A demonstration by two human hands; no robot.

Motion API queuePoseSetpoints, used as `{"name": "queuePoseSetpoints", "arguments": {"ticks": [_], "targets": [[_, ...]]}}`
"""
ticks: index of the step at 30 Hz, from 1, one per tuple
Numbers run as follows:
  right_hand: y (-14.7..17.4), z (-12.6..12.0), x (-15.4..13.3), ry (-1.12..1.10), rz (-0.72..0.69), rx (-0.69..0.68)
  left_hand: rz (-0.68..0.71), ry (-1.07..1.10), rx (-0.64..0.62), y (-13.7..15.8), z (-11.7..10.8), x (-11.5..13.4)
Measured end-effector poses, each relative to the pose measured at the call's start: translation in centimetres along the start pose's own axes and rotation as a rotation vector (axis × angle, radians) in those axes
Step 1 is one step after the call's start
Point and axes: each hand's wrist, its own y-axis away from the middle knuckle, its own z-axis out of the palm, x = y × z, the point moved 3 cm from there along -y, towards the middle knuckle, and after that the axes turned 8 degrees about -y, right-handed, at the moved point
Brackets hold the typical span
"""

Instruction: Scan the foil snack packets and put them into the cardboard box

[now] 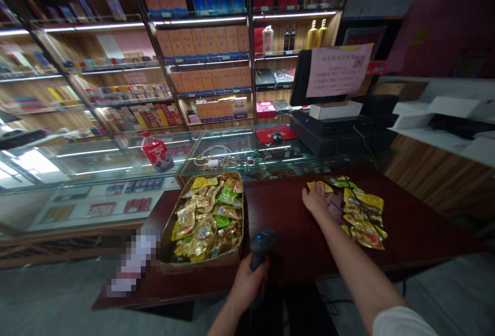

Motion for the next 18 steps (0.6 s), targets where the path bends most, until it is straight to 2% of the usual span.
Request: {"name": "queuePoseSetpoints", "arguments": {"ticks": [1,3,6,8,11,14,16,18], "targets": [[0.5,0.3,1.3,0.056,-0.018,-0.039,0.002,0.001,0.005,0.0,0.0,0.1],[2.8,1.0,2.2,0.101,-0.152,-0.062,0.006,0.005,0.008,0.0,0.1,0.3],[7.8,2.0,1.4,0.023,-0.394,0.010,-0.003,0.018,0.012,0.1,0.3,0.7],[10.5,2.4,0.8,-0.058,-0.481,0.050,-0.010,0.020,0.011,0.1,0.3,0.7],[11.9,2.6,0.7,-0.122,-0.458,0.093,-0.017,0.010,0.001,0.0,0.2,0.5],[11.4,2.6,1.0,-0.094,-0.304,0.167,-0.014,0.010,-0.007,-0.1,0.1,0.2],[11.0,2.7,1.1,-0.095,-0.256,0.157,-0.002,0.014,-0.006,-0.1,0.1,0.2],[10.9,2.8,1.0,-0.183,-0.283,0.087,0.008,0.028,-0.005,-0.1,0.1,0.4]]}}
